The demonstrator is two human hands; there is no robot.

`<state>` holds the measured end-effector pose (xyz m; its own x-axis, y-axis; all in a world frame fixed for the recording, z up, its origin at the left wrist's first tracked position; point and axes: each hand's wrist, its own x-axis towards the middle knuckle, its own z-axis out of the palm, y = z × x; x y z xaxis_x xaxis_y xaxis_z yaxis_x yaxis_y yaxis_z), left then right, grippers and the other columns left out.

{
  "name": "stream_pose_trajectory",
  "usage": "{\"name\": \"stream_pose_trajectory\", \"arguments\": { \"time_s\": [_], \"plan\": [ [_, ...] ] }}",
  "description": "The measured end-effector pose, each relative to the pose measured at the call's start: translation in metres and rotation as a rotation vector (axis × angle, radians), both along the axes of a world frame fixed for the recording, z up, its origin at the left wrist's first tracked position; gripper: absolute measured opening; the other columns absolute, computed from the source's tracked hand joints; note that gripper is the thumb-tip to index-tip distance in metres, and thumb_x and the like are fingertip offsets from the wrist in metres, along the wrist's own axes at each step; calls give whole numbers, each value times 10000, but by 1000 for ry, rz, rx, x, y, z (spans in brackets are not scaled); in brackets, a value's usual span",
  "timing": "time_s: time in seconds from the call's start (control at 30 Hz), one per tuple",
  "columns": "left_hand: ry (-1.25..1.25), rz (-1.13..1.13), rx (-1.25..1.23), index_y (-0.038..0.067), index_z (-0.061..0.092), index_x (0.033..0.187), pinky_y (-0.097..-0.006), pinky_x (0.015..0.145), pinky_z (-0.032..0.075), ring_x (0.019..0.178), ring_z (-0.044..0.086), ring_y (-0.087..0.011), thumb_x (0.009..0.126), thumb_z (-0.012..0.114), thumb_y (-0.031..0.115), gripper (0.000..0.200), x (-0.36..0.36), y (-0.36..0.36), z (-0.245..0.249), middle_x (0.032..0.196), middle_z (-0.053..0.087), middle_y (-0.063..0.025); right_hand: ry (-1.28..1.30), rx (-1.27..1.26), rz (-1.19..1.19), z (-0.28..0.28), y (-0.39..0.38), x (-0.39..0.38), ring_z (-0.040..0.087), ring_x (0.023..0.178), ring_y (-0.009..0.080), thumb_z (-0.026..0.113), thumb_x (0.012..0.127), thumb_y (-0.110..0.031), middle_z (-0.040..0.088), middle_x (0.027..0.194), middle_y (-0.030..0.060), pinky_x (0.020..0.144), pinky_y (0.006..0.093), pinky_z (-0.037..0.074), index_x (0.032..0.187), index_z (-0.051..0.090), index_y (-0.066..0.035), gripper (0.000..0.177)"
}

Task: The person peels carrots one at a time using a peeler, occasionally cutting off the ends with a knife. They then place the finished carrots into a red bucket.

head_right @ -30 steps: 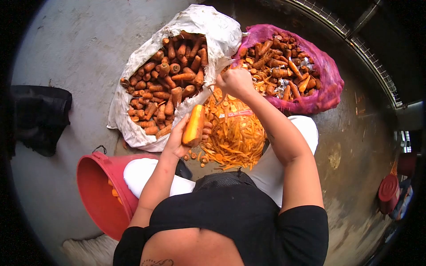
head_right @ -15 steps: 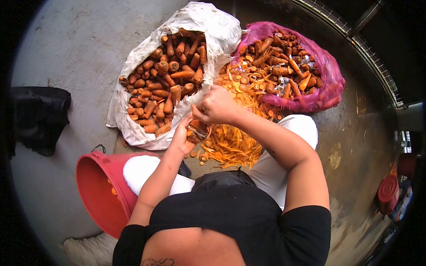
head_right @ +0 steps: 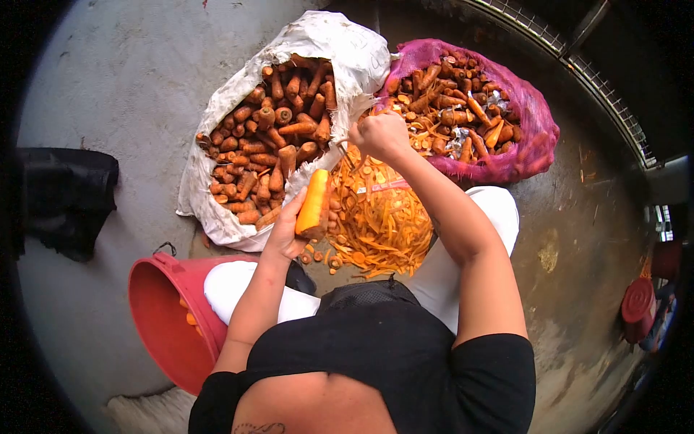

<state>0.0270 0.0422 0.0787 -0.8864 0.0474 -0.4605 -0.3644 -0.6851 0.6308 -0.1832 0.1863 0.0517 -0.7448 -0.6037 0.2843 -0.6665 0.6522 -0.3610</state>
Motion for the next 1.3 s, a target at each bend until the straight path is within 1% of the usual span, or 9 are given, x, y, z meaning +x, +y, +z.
{"name": "stream_pose_trajectory", "arguments": {
  "time_s": [0.2, 0.23, 0.5, 0.67, 0.8, 0.9, 1.0, 1.17, 1.3],
  "plan": [
    [-2, 46, 210, 33, 512, 1220, -367, 789, 547, 847, 652, -232, 997, 393, 346, 402, -3, -9, -31, 1026, 638, -127, -106, -261, 258, 21, -8, 25, 551, 436, 198, 563, 834, -269, 573, 482, 54, 540, 334, 456, 505, 650, -134, 366],
    [-10, 68, 226, 41, 520, 1210, -370, 801, 543, 860, 651, -230, 996, 400, 336, 384, -3, -8, -32, 1029, 640, -118, 50, -267, 333, 27, -10, 33, 527, 423, 187, 589, 818, -237, 557, 468, 39, 534, 322, 430, 505, 649, -143, 332],
    [-197, 168, 138, 34, 520, 1193, -390, 836, 530, 976, 628, -235, 987, 416, 296, 350, -14, 7, -29, 1076, 630, -112, 99, -320, 585, 28, -13, 62, 495, 472, 209, 625, 774, -188, 515, 461, 24, 519, 346, 347, 448, 521, -131, 346],
    [-192, 160, 101, 21, 521, 1186, -366, 763, 551, 872, 652, -233, 989, 413, 319, 373, -17, 12, -14, 1022, 638, -123, 67, -356, 546, 30, -10, 57, 489, 450, 208, 614, 782, -190, 514, 457, 34, 525, 337, 362, 437, 528, -131, 360],
    [-61, -52, -13, 13, 501, 1200, -338, 642, 559, 713, 652, -224, 993, 407, 340, 398, 2, 1, -8, 929, 634, -130, 116, -307, 350, 26, -2, 22, 516, 436, 207, 596, 793, -197, 524, 450, 48, 558, 328, 415, 432, 572, -151, 365],
    [13, -96, 54, 6, 442, 1255, -345, 628, 559, 713, 650, -236, 1007, 350, 372, 452, 7, 9, 13, 916, 627, -151, 130, 158, 125, -3, 10, -8, 555, 446, 251, 499, 847, -313, 568, 484, 101, 687, 338, 488, 516, 651, -109, 418],
    [16, 32, 62, -9, 491, 1199, -325, 637, 560, 740, 654, -215, 1002, 377, 376, 447, -1, 4, 10, 934, 632, -156, 13, 154, -75, 0, 4, -3, 583, 466, 267, 501, 849, -330, 580, 496, 108, 648, 377, 498, 541, 664, -104, 415],
    [-45, 91, 135, 36, 492, 1235, -366, 699, 561, 827, 644, -213, 1007, 344, 369, 430, -7, -11, -11, 1006, 624, -117, -129, -213, 166, 15, -7, 14, 503, 342, 216, 501, 874, -351, 527, 411, 39, 406, 339, 423, 538, 673, -138, 433],
    [-114, 214, 199, 80, 524, 1208, -346, 749, 550, 889, 631, -177, 1008, 352, 344, 372, -12, -6, -20, 1041, 618, -60, -23, -420, 498, 41, -16, 47, 467, 412, 197, 613, 778, -200, 498, 441, 23, 501, 342, 366, 473, 599, -145, 310]
  ]
}}
